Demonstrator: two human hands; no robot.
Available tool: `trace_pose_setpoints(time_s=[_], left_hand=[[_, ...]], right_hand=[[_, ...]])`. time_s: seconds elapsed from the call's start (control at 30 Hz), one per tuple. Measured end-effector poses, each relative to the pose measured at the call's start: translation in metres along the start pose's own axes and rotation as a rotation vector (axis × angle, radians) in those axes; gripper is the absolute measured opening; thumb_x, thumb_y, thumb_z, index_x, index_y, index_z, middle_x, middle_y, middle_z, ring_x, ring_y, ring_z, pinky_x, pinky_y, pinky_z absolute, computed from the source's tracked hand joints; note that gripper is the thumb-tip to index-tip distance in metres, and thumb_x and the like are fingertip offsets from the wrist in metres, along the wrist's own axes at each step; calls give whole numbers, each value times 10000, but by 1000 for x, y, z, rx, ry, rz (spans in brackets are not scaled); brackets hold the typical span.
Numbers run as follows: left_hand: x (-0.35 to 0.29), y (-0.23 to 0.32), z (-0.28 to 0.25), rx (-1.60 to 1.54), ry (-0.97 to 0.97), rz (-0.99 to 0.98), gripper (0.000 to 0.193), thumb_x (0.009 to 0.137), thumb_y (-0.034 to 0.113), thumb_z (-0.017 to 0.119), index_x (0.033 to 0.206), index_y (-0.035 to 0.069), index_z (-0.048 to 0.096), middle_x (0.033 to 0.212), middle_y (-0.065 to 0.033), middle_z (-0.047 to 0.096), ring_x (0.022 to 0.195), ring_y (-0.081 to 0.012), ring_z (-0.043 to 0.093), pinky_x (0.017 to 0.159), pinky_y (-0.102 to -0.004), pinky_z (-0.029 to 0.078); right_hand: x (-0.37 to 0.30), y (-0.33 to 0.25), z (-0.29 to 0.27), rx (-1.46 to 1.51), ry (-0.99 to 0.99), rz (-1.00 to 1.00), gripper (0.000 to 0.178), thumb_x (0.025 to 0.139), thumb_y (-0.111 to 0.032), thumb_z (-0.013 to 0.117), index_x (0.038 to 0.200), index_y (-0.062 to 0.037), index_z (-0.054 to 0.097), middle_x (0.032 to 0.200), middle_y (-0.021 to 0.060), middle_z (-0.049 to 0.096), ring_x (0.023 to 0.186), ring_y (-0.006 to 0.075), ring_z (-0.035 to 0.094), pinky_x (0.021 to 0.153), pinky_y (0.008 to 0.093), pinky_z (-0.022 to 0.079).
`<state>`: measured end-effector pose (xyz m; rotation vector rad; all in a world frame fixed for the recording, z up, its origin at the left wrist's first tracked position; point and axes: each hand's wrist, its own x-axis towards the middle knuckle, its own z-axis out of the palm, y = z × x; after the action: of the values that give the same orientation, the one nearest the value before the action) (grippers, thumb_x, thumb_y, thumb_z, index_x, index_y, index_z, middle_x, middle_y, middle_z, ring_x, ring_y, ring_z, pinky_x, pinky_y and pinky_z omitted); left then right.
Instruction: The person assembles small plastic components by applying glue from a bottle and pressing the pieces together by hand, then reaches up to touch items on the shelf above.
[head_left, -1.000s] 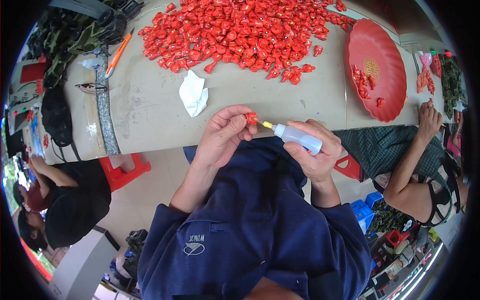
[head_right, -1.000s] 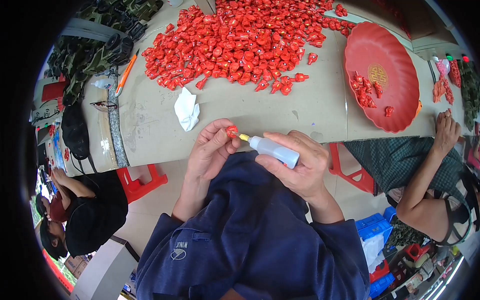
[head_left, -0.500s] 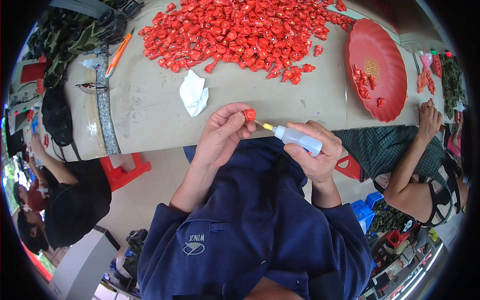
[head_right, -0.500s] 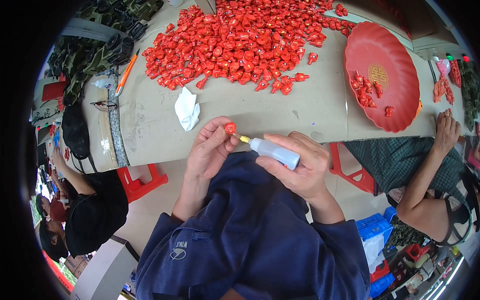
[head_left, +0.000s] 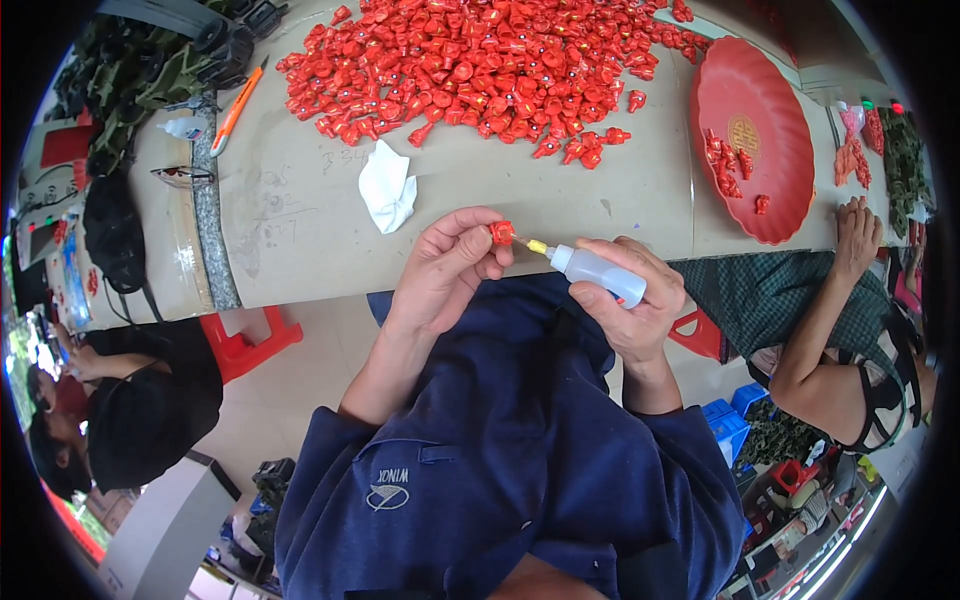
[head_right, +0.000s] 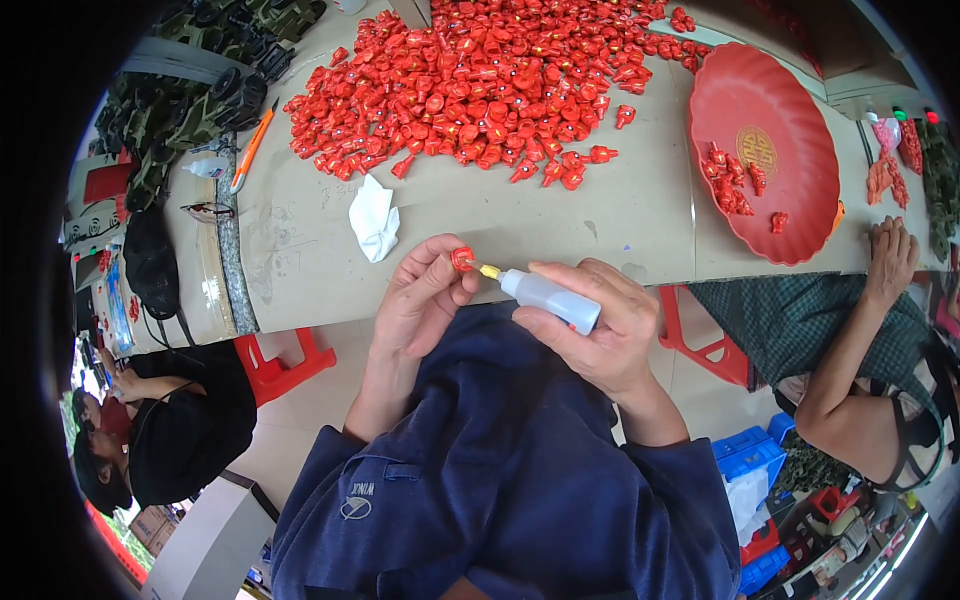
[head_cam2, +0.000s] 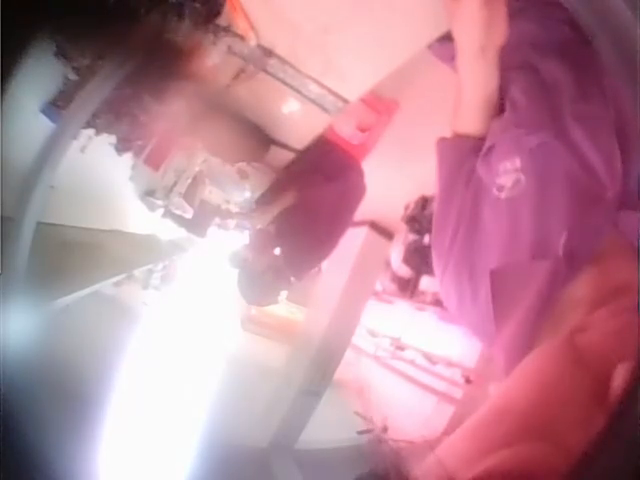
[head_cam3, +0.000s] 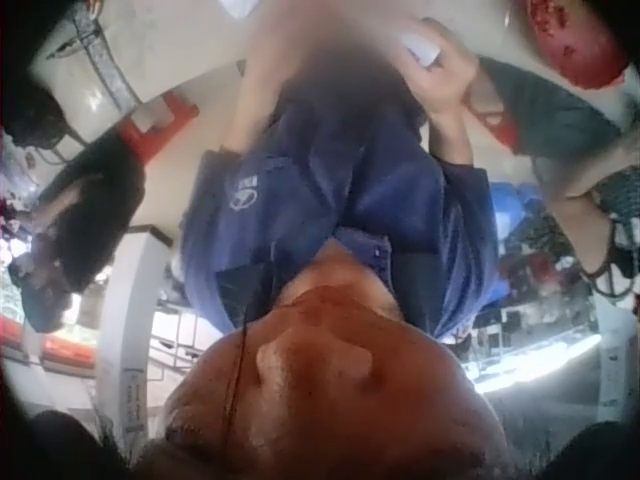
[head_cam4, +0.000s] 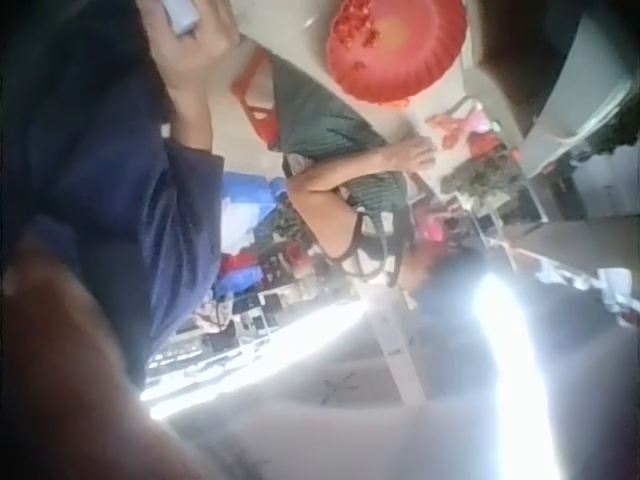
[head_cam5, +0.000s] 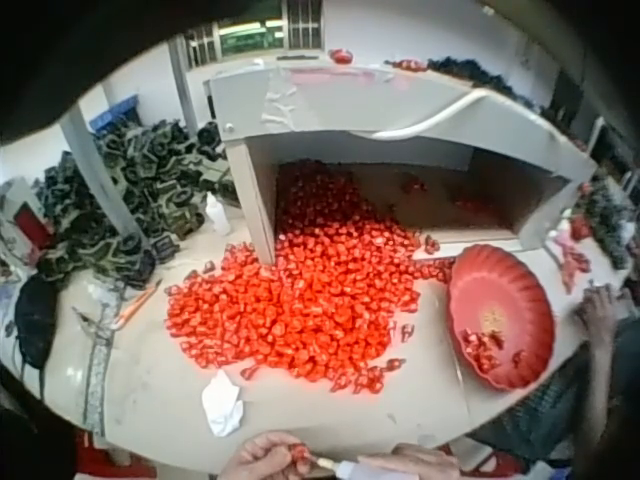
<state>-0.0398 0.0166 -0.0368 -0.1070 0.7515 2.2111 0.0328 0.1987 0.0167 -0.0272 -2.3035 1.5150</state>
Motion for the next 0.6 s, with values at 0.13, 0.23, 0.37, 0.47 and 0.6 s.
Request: trace_pose_setpoints(time_s=[0.13, 0.23, 0.37, 0.47, 0.6], left_hand=[[0, 0, -1, -16, 15, 5, 205, 874, 106, 510, 1044, -5, 540, 893, -95, 603, 733, -137, 586, 622, -221, 492], [0, 0, -1, -31, 28, 2, 205, 874, 108, 510, 1042, -5, 539, 900, -91, 603, 734, -140, 587, 621, -223, 495], [0, 0, -1, -27, 25, 3, 206, 874, 111, 511, 1042, -5, 539, 908, -89, 604, 736, -143, 589, 620, -225, 497], [0, 0, -2, -25, 27, 5, 209, 873, 116, 514, 1042, -4, 540, 911, -89, 604, 736, -144, 590, 618, -225, 498], [0, 0, -1, -24, 29, 8, 212, 873, 123, 516, 1042, -1, 541, 911, -86, 604, 734, -141, 588, 615, -223, 497]], right_hand=[[-1, 0, -2, -5, -22, -7, 370, 587, -102, 776, 914, 2, 638, 607, 72, 561, 498, 132, 504, 447, 235, 374], [-2, 0, -3, -2, -29, 1, 369, 587, -106, 776, 912, 4, 639, 603, 73, 559, 494, 131, 502, 445, 231, 369], [-1, -1, -2, -14, -28, -2, 364, 590, -111, 776, 908, 2, 640, 599, 71, 557, 490, 131, 500, 443, 230, 365], [-1, -1, -2, -14, -29, -2, 362, 592, -117, 776, 906, 1, 641, 595, 68, 555, 485, 132, 496, 443, 234, 366], [-1, -1, -3, -23, -33, -1, 361, 591, -113, 777, 905, 1, 640, 598, 67, 558, 491, 134, 502, 445, 236, 370]])
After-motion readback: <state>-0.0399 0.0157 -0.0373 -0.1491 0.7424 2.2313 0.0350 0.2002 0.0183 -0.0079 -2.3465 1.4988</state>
